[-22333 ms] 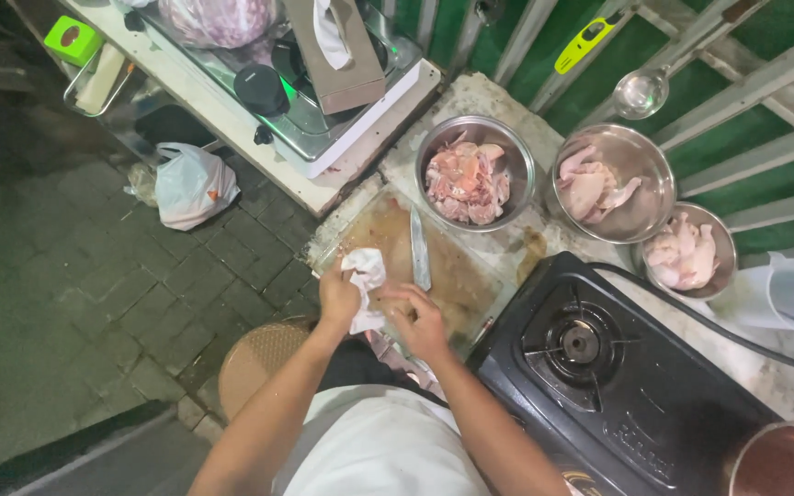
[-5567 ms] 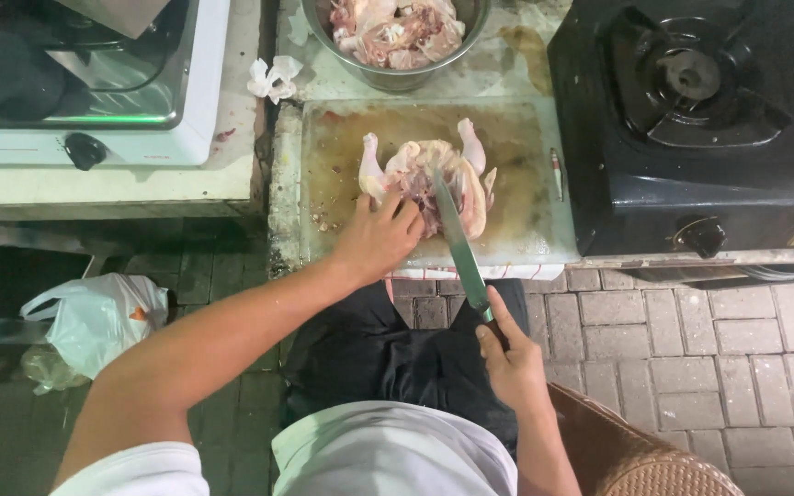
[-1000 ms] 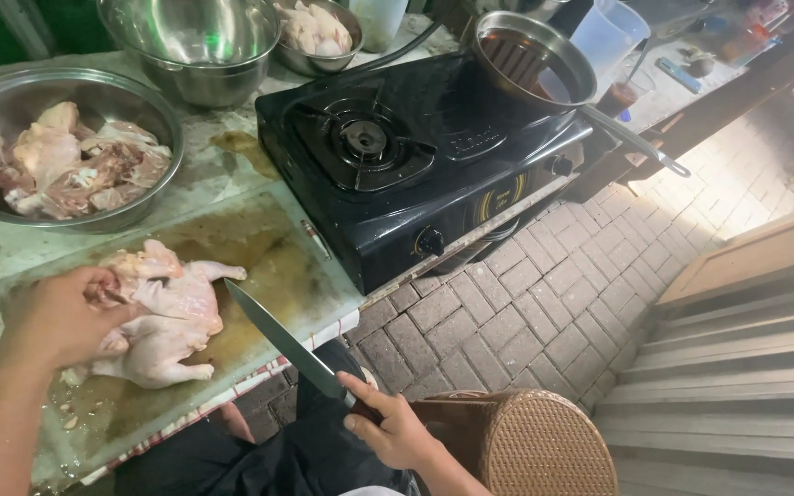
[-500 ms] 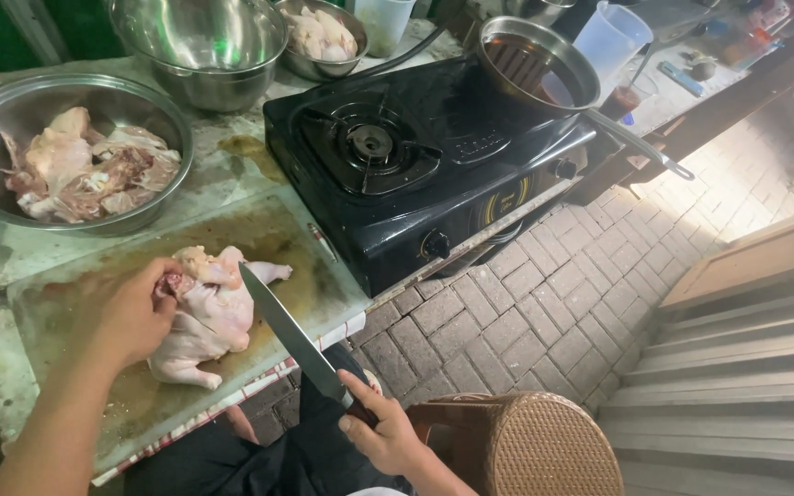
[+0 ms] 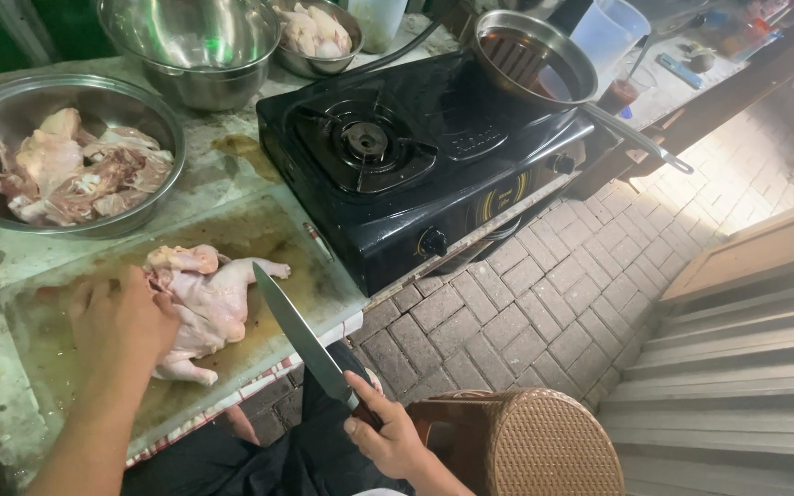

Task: The person is butchering and cutting raw chicken pieces on a cutting board using a large knife.

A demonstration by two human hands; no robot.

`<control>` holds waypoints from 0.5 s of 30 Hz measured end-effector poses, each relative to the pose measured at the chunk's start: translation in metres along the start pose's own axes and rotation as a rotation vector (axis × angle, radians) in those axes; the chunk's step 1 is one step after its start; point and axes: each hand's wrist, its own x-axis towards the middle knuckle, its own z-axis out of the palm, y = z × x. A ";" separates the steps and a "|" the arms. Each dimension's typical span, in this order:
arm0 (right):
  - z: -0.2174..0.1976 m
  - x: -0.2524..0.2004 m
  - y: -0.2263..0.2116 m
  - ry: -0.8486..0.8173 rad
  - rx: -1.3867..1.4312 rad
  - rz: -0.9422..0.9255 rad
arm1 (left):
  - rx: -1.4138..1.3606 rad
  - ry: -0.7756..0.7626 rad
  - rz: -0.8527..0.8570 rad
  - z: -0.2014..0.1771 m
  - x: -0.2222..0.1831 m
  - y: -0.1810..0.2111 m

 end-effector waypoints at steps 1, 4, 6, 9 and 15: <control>0.000 0.000 0.002 -0.001 0.040 -0.007 | 0.029 0.073 -0.012 0.003 -0.002 -0.001; 0.001 -0.001 0.009 0.015 0.088 -0.004 | -0.008 0.126 -0.006 0.012 -0.006 0.001; 0.003 -0.001 0.015 0.022 0.120 0.028 | -0.024 0.177 -0.007 0.025 -0.004 -0.001; 0.005 0.001 0.015 0.009 0.119 0.038 | -0.059 0.275 0.008 0.040 -0.003 -0.004; 0.008 0.006 0.012 -0.036 0.102 0.023 | -0.107 0.432 0.063 0.046 -0.008 -0.003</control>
